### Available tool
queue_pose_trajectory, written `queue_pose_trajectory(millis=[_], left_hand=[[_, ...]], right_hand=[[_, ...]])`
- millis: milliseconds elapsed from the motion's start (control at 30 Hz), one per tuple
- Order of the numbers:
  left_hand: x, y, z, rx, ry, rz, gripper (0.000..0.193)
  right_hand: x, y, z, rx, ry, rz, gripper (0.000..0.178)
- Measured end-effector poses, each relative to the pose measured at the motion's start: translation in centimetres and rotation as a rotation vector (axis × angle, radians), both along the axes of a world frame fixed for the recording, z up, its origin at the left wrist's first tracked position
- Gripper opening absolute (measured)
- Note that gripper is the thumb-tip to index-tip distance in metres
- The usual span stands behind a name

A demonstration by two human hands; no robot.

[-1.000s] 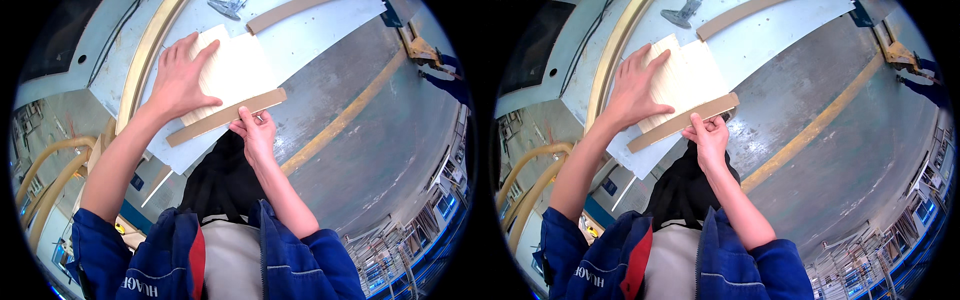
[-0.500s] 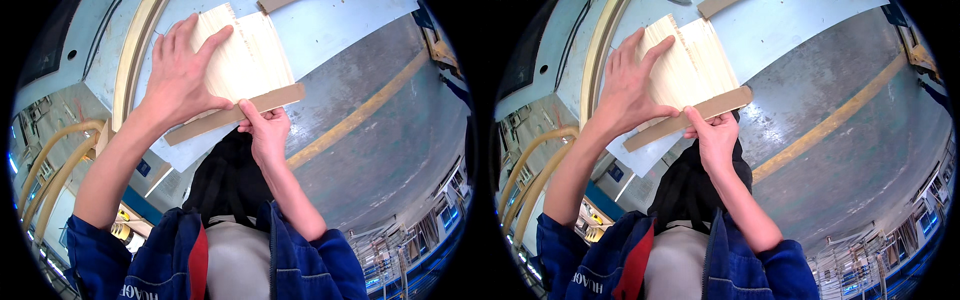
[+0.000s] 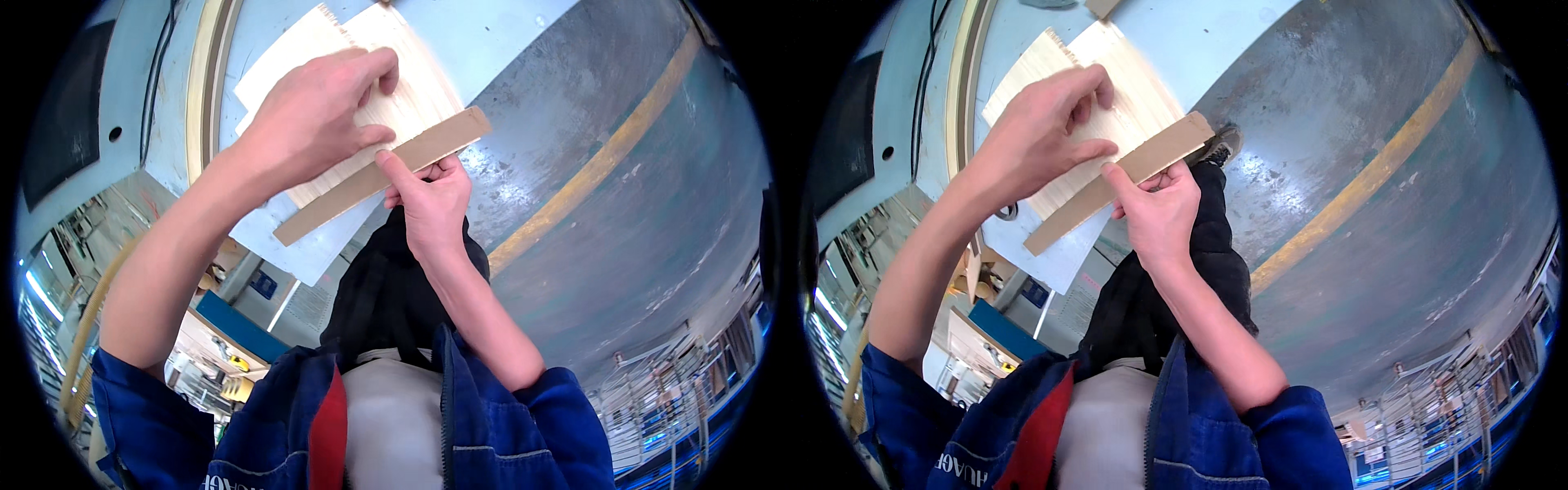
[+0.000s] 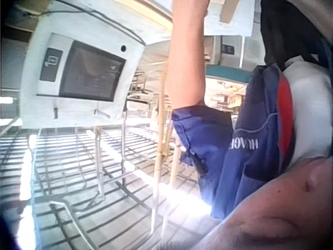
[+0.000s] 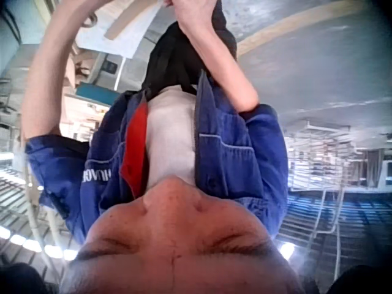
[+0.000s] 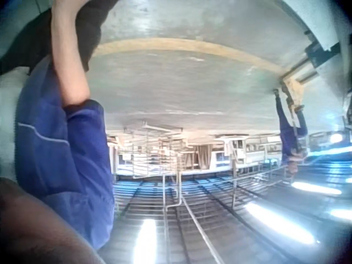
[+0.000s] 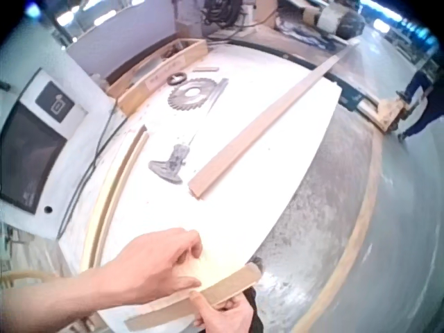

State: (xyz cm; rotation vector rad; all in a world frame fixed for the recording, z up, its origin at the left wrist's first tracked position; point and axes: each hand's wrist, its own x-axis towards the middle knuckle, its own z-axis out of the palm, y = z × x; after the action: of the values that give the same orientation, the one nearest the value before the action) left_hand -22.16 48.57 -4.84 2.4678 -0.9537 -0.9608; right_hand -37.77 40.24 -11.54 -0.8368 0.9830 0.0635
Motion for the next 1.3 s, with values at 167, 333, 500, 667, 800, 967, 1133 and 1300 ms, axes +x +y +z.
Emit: queue_pose_trajectory(millis=[167, 333, 500, 667, 800, 967, 1133, 1300], left_hand=[[0.7, -1.9, -0.2, 0.094, 0.106, -0.077, 0.029], [1.1, -3.2, 0.3, 0.200, 0.140, -0.102, 0.029], [1.6, -3.9, 0.0, 0.238, 0.126, -0.141, 0.028], [1.6, -3.6, -0.4, 0.242, 0.164, -0.140, 0.030], [1.5, -3.7, -0.8, 0.200, 0.106, -0.217, 0.032], [1.3, -3.3, -0.9, 0.188, 0.090, -0.236, 0.032], [1.0, -2.8, -1.1, 0.179, 0.070, -0.249, 0.032], [1.0, -2.5, -1.0, 0.137, 0.075, -0.311, 0.032]], right_hand=[[-0.6, 0.4, -1.1, -0.178, -0.033, 0.046, 0.032], [-0.8, 1.7, -1.7, -0.221, -0.122, -0.065, 0.041], [-1.4, 3.7, -2.2, -0.455, -0.121, -0.148, 0.073], [-2.2, 5.3, -3.7, -0.785, -0.121, -0.213, 0.096], [-1.6, 5.7, -4.1, -0.906, -0.171, -0.321, 0.088], [-1.5, 6.5, -4.1, -0.993, -0.166, -0.297, 0.089], [-2.6, 7.5, -3.7, -0.851, -0.263, -0.264, 0.097], [-3.3, 7.1, -3.6, -0.871, -0.297, -0.190, 0.100]])
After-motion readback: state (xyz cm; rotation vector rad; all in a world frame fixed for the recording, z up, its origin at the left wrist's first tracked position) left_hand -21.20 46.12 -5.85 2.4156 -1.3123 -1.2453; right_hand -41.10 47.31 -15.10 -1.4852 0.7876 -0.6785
